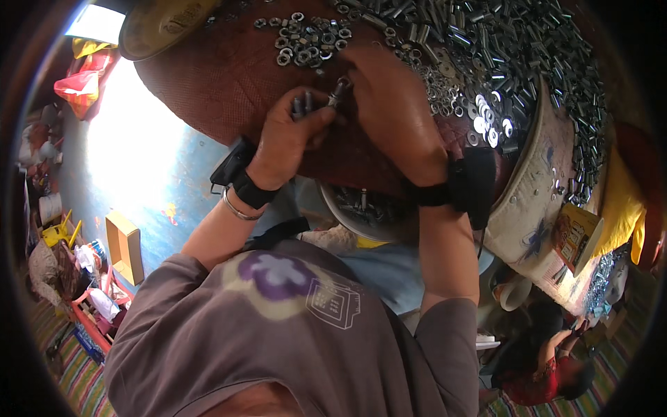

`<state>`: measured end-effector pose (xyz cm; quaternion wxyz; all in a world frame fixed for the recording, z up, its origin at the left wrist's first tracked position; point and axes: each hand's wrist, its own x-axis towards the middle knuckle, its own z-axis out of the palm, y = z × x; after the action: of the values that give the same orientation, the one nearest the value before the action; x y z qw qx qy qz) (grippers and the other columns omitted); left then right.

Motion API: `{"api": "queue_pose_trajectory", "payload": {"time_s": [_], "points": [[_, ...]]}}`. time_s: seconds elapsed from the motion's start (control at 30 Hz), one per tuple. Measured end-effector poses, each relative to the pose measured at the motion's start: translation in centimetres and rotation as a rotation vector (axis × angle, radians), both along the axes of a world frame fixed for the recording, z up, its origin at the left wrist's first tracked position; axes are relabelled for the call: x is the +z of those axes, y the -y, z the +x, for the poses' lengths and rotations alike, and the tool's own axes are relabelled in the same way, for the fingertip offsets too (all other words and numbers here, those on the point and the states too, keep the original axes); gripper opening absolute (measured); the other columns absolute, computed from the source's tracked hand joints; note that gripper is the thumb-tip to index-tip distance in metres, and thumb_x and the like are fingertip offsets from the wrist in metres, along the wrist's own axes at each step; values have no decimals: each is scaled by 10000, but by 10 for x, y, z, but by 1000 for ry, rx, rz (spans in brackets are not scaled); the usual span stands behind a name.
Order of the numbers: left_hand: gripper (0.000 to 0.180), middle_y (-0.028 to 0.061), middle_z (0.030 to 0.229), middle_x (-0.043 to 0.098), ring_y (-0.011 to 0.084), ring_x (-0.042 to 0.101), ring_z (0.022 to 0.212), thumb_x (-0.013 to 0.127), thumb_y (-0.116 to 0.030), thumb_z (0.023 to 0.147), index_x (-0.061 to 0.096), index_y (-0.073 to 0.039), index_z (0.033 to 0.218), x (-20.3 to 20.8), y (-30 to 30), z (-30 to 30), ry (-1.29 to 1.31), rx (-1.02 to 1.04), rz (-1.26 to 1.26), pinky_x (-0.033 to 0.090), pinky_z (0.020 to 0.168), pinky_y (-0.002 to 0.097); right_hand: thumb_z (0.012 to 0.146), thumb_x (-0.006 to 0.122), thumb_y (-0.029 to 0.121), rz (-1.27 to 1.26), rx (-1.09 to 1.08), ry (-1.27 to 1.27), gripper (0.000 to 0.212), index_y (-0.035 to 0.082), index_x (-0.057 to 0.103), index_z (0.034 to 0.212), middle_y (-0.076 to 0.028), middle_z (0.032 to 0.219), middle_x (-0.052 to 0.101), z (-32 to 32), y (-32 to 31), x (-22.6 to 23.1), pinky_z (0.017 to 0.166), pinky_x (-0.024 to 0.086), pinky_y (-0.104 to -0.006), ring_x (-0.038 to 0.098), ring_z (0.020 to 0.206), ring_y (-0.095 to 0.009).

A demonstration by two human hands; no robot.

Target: Sorting and picking metal nuts, bolts, and washers from a table.

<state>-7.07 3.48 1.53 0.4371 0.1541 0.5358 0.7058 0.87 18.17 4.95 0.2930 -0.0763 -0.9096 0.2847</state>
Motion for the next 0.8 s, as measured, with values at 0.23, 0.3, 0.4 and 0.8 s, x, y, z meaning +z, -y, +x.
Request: {"api": "queue_pose_trajectory", "payload": {"time_s": [0.23, 0.3, 0.4, 0.8], "points": [[171, 42, 805, 654, 45, 465, 562, 618, -83, 857, 544, -39, 1004, -4, -3, -4, -30, -80, 47, 355, 497, 181, 812, 571, 62, -116, -226, 11, 237, 28, 601, 1045, -170, 957, 613, 1, -23, 0, 776, 472, -414, 580, 901, -366], [174, -9, 670, 539, 47, 459, 532, 645, -57, 819, 567, -4, 965, -3, -4, -3, -33, -42, 30, 353, 470, 194, 790, 590, 71, 178, -154, 87, 188, 24, 607, 972, -162, 884, 599, -7, -21, -4, 734, 464, -435, 574, 856, -365], [177, -11, 666, 530, 46, 465, 542, 650, -58, 817, 567, -3, 964, 0, -3, -4, -35, -61, 18, 357, 473, 194, 803, 599, 75, 330, -145, 171, 260, 52, 605, 1061, -169, 928, 584, -11, -22, -7, 738, 464, -423, 565, 848, -374], [150, -18, 695, 563, 33, 438, 550, 635, -44, 845, 583, -16, 983, -5, 6, -1, -149, -151, 59, 329, 476, 174, 841, 608, 91, -693, -47, 192, 222, -31, 610, 1027, -104, 921, 655, 37, 15, 11, 769, 462, -260, 602, 856, -142]]}}
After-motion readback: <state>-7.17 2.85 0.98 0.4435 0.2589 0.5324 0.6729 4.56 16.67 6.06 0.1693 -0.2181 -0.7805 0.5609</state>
